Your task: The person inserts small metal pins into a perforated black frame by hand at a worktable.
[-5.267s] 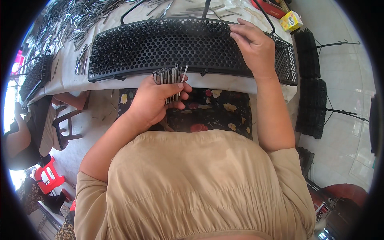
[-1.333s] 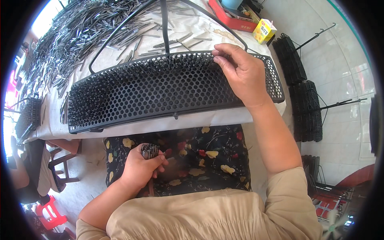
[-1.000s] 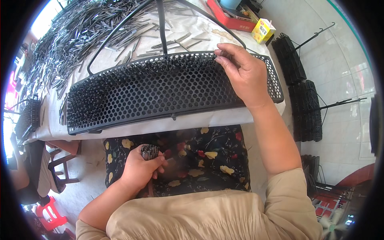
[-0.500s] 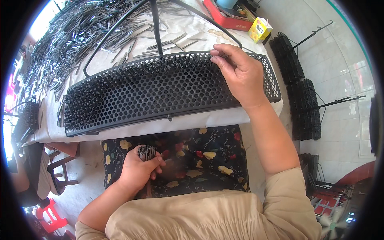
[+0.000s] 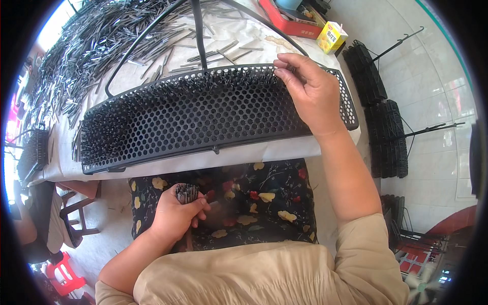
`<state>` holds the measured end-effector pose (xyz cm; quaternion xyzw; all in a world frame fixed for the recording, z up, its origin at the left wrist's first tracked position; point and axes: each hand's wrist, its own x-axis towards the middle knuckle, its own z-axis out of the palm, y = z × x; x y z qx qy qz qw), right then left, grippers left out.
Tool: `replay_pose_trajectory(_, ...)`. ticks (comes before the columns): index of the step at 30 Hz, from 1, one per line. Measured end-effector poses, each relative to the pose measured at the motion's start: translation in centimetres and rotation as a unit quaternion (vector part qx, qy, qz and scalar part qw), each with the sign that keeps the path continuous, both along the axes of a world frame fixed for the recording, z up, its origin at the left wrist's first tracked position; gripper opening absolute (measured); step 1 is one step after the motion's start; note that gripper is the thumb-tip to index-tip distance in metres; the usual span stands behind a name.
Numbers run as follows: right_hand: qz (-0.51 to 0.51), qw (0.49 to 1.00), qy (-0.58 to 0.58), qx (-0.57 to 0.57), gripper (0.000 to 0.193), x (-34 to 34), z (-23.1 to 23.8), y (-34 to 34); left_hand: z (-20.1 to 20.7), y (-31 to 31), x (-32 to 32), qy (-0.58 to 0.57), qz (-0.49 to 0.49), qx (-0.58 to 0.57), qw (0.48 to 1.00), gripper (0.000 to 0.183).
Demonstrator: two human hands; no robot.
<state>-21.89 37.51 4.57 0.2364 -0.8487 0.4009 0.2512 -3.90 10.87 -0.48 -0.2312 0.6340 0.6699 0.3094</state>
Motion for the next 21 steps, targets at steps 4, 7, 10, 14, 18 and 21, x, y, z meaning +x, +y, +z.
replay_pose_trajectory(4, -0.007, 1.0, -0.001, 0.012, 0.023, -0.03, 0.01, 0.11, 0.09, 0.07, -0.1, -0.005, 0.002, -0.005, 1.0, 0.005)
replay_pose_trajectory(7, -0.007, 1.0, -0.006, 0.013, 0.022, -0.12, 0.01, 0.29, 0.15, 0.06, -0.19, -0.004, -0.001, -0.004, 1.0, 0.005)
replay_pose_trajectory(10, -0.006, 1.0, -0.008, 0.017, 0.022, -0.01, 0.21, 0.42, 0.21, 0.0, -0.23, -0.006, -0.003, -0.009, 1.0, 0.004)
replay_pose_trajectory(14, -0.007, 0.999, -0.03, 0.02, 0.022, 0.0, 0.35, 0.71, 0.22, -0.04, -0.29, -0.002, -0.006, -0.008, 1.0, 0.004)
replay_pose_trajectory(18, -0.011, 0.999, -0.026, 0.029, 0.023, 0.01, 0.48, 0.67, 0.44, 0.06, -0.33, -0.004, -0.005, -0.008, 1.0, 0.004)
replay_pose_trajectory(21, -0.011, 0.999, -0.022, 0.036, 0.023, -0.05, 0.37, 0.77, 0.35, 0.09, -0.34, -0.006, -0.003, -0.007, 1.0, 0.004)
